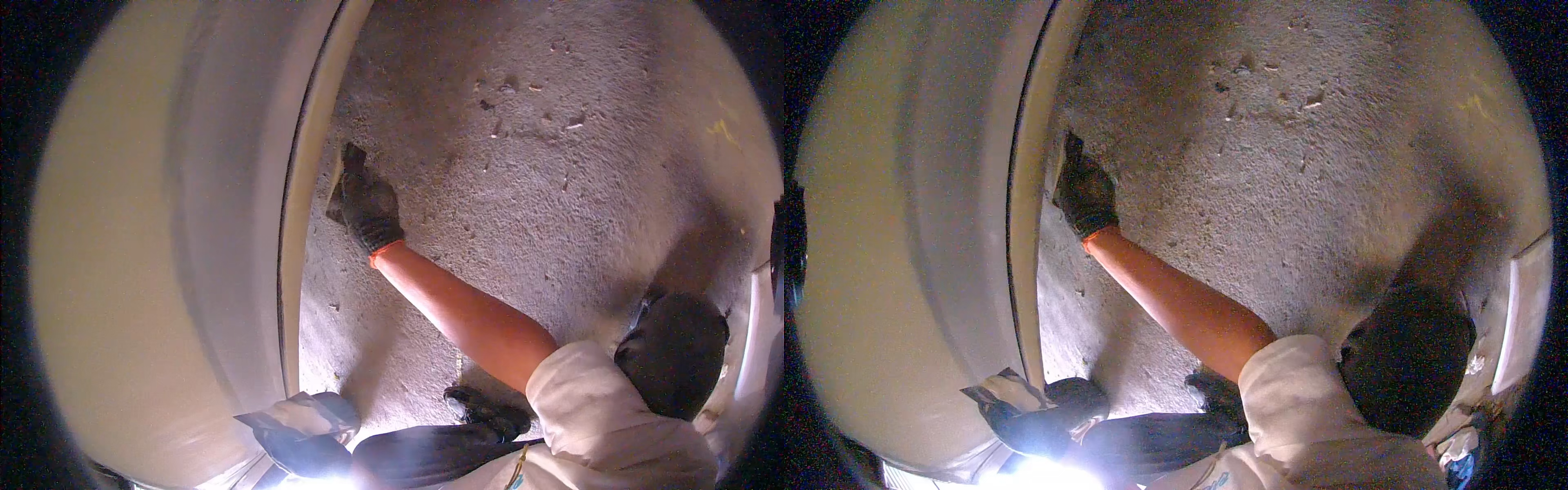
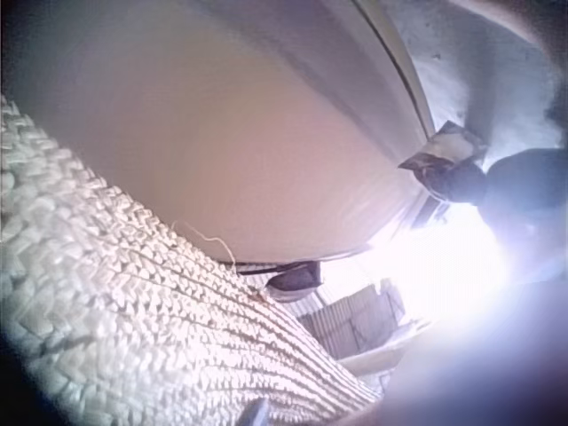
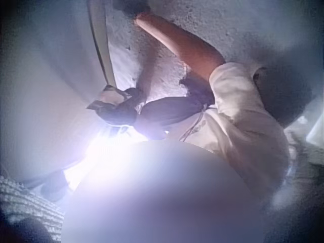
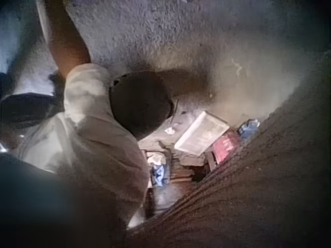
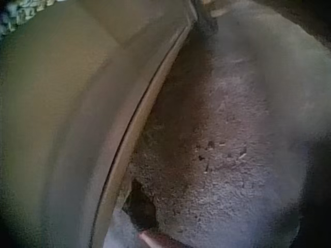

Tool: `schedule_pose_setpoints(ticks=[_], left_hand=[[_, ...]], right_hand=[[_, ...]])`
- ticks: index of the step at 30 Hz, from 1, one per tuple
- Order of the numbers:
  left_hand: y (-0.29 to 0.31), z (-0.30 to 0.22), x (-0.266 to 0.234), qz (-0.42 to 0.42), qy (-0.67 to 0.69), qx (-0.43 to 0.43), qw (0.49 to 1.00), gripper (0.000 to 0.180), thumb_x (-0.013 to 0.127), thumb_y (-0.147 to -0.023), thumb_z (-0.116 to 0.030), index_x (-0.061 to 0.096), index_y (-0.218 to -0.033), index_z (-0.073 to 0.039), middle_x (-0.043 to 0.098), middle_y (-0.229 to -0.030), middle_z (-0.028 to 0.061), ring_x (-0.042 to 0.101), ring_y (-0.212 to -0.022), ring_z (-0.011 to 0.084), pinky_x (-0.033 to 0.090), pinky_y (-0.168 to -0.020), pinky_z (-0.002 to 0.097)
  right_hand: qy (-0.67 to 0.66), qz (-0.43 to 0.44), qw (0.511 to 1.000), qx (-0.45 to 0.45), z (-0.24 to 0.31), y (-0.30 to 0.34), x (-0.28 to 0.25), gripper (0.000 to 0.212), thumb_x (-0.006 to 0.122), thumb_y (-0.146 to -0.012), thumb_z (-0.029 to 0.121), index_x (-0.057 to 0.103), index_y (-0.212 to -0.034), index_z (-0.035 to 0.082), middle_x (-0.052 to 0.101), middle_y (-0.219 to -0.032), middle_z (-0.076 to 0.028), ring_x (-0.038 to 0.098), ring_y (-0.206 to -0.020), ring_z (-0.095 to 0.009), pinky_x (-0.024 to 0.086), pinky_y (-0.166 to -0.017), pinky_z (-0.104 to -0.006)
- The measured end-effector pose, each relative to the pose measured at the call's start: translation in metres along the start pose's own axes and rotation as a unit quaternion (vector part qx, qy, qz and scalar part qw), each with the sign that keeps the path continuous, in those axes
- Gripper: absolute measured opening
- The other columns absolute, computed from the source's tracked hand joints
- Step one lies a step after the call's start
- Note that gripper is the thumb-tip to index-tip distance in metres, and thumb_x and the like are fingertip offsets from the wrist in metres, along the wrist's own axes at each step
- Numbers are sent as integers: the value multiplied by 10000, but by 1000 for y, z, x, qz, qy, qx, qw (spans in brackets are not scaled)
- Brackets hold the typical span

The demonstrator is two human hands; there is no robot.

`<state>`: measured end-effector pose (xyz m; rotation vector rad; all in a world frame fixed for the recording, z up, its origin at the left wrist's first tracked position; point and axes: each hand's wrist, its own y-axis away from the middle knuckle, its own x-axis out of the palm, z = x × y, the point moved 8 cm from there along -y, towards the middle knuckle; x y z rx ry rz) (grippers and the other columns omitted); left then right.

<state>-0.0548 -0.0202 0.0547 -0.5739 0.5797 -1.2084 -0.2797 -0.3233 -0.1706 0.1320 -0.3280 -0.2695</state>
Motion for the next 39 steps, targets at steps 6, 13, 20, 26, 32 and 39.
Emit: schedule_pose_setpoints(ticks=[6,13,20,26,32,39], left_hand=[[16,23,4,117,11,-66,991,302,522,-971,-133,539,-1208,54,625,-1143,198,655,-1018,269,560,-878,349],[12,31,1,182,91,-93,975,314,570,-952,-171,571,-1172,53,631,-1147,209,655,-1027,280,560,-887,354],[2,1,-22,-44,22,-33,998,347,565,-955,-208,576,-1161,71,635,-1097,221,652,-1021,301,575,-852,364],[11,21,-15,143,210,-57,966,543,515,-965,-398,502,-1241,70,580,-1184,221,599,-1114,324,533,-927,418],[36,46,10,240,227,-351,876,547,554,-928,-355,516,-1236,95,614,-1074,218,602,-1054,342,486,-937,416],[8,9,74,238,535,-497,640,610,612,-893,-400,462,-1306,24,506,-1233,88,486,-1190,227,409,-1008,372]], right_hand=[[5,-191,971,-145,51,30,5,462,480,-925,152,450,-1366,15,616,-898,-195,561,-862,-355,477,-764,-420],[86,-288,921,-247,102,71,10,278,582,-896,190,589,-1111,12,599,-912,-198,556,-893,-332,466,-784,-432],[-62,-174,980,-76,31,28,-24,315,391,-1003,262,595,-1017,23,630,-849,-201,606,-789,-352,489,-759,-457],[-269,-63,961,10,16,1,-11,646,440,-937,639,657,-927,31,667,-742,-54,644,-691,-169,517,-637,-297],[30,-212,955,-203,57,23,1,244,436,-950,196,606,-964,22,622,-883,-193,601,-840,-356,483,-775,-487],[37,-102,949,-297,71,113,-37,220,501,-971,105,637,-1134,50,667,-1040,-161,625,-962,-340,497,-852,-367]])
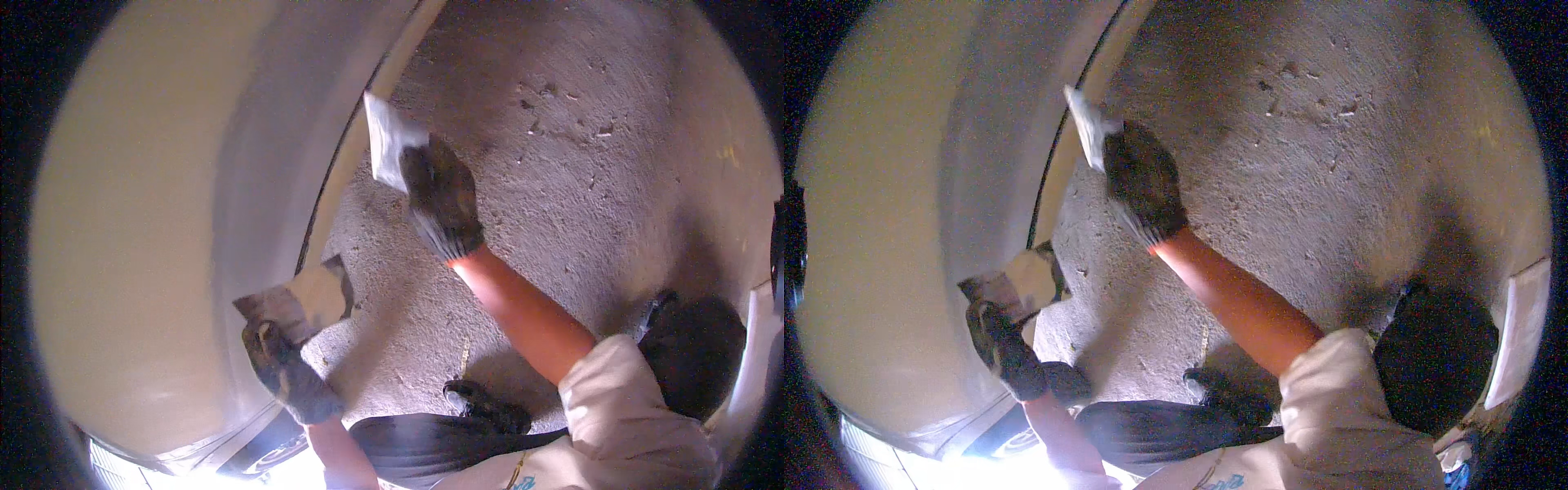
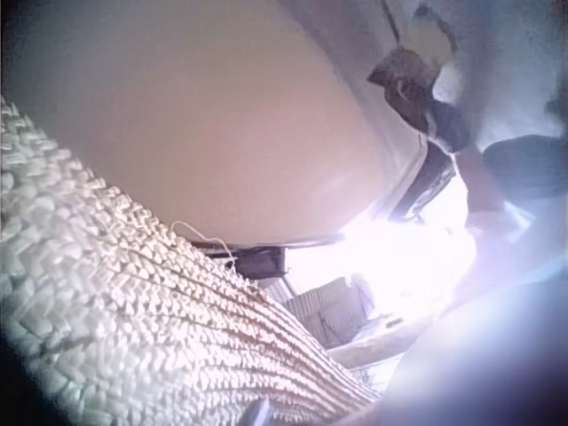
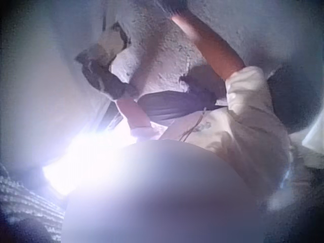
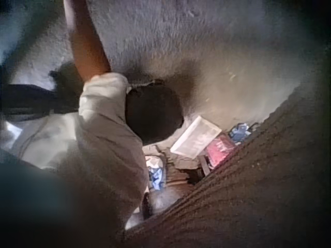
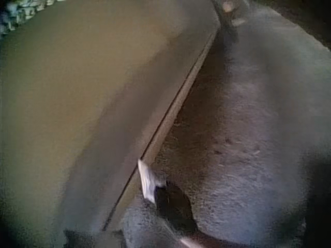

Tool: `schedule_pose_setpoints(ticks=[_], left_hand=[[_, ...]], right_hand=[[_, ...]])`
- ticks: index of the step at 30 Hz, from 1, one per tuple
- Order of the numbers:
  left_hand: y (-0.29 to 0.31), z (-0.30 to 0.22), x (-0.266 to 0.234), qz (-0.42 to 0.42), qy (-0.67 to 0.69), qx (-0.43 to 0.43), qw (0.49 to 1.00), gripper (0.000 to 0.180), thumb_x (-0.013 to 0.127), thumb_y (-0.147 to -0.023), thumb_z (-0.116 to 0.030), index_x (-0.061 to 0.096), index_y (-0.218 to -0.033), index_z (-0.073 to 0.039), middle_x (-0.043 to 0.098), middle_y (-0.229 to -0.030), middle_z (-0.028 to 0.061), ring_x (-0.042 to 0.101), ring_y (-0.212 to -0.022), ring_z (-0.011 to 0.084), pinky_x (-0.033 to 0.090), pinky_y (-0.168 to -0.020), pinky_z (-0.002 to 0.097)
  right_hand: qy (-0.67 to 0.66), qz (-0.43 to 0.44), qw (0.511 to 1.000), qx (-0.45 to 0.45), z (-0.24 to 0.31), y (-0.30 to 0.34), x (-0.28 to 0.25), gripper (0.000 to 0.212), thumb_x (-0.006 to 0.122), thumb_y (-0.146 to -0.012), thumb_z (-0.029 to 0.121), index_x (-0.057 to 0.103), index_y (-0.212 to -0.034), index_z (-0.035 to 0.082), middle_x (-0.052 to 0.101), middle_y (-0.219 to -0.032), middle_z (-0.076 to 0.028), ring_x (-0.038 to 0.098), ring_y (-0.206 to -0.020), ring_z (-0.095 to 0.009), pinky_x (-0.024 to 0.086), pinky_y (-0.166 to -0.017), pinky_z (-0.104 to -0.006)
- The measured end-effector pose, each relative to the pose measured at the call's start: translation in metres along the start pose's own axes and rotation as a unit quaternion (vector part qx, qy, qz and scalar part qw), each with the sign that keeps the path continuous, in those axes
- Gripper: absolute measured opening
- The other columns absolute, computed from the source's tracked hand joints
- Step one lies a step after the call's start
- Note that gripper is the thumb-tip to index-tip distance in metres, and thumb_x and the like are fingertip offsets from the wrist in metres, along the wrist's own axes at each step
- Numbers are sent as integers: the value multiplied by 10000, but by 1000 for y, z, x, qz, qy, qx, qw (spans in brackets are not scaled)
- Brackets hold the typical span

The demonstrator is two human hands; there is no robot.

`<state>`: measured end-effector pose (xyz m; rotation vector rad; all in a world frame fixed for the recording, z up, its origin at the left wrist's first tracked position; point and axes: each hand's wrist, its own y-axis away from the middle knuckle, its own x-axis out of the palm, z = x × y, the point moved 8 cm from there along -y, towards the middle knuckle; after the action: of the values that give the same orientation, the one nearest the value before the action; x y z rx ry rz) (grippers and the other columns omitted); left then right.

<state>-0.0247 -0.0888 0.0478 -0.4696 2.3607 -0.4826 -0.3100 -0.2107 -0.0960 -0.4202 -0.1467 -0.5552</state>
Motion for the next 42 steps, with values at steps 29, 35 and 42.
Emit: schedule_pose_setpoints(ticks=[29,35,42], left_hand=[[19,2,2,-153,-239,400,871,572,403,-1023,-399,417,-1290,107,504,-1153,241,588,-948,255,539,-751,301],[10,18,-11,-175,-171,272,931,716,391,-960,-605,470,-1223,56,469,-1182,186,517,-1034,298,477,-886,399],[4,42,-40,-202,-230,216,927,679,311,-1011,-524,458,-1319,63,398,-1391,249,500,-1207,350,482,-975,421]], right_hand=[[-293,-2,906,307,-105,1,75,383,526,-963,410,600,-1102,61,632,-1012,-88,620,-915,-207,504,-818,-372],[80,-37,989,116,-45,-5,89,276,555,-904,223,579,-1085,16,599,-1017,-230,557,-976,-381,469,-804,-431],[56,-142,988,-25,20,4,75,270,581,-865,161,568,-1076,-7,578,-977,-231,543,-953,-406,462,-819,-460]])
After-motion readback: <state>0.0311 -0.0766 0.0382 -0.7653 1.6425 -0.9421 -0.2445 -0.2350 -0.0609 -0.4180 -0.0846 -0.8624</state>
